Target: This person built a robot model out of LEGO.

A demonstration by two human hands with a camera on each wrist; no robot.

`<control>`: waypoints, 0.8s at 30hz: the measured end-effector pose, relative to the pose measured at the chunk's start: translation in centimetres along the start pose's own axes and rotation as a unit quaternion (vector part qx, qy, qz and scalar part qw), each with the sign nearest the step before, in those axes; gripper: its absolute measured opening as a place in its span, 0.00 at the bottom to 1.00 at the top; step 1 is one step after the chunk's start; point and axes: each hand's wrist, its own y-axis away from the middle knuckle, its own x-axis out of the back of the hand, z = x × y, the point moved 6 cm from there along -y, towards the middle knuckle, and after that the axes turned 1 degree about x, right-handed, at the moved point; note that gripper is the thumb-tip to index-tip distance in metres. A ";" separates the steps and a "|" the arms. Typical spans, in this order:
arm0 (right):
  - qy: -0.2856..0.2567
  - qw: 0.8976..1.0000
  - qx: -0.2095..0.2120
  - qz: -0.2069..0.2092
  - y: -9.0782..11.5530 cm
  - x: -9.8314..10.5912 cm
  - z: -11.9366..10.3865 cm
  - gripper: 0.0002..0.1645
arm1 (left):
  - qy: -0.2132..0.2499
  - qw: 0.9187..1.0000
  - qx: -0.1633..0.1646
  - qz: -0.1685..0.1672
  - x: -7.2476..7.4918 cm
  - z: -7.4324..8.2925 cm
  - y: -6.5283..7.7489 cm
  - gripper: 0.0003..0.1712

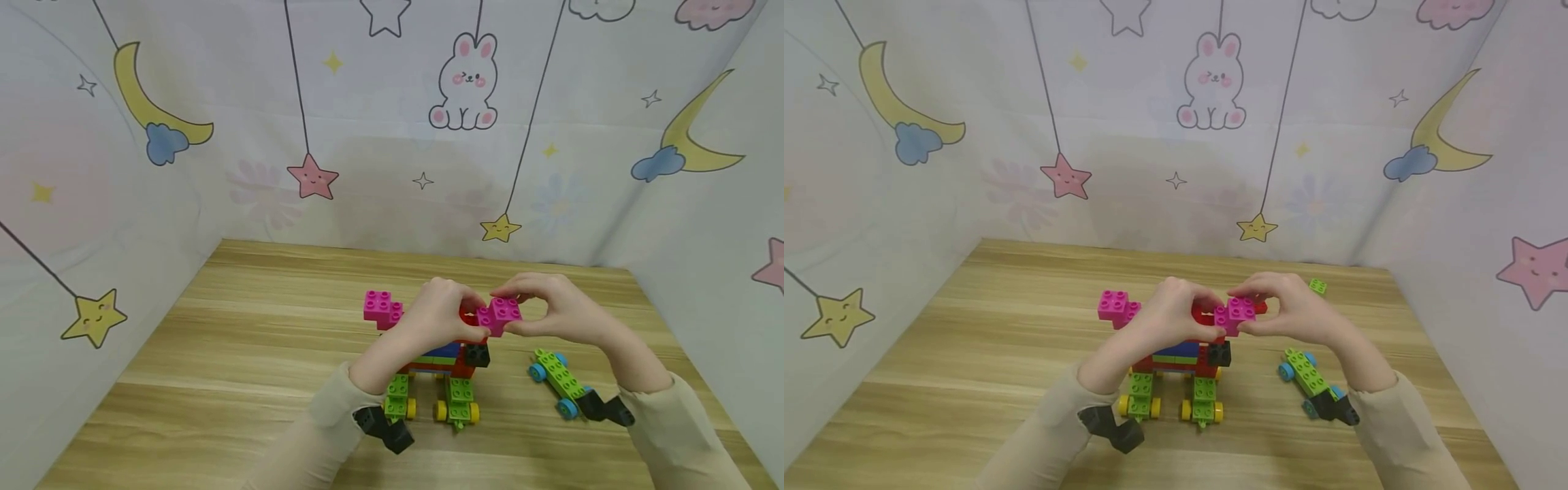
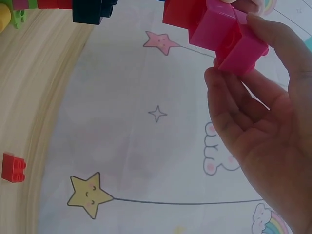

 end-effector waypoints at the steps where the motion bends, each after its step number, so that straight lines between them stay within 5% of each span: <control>1: -0.009 1.000 0.001 0.001 0.1 0.1 0.1 0.24 | -0.001 1.000 0.002 -0.001 0.0 0.0 0.0 0.19; 11: -0.071 0.996 -0.019 0.057 0.9 2.1 2.0 0.20 | -0.006 1.000 0.022 -0.008 -0.1 -0.2 0.0 0.20; 24: -0.102 0.979 -0.137 0.115 1.5 2.4 6.9 0.23 | -0.012 1.000 0.017 -0.004 -0.1 -0.1 0.2 0.20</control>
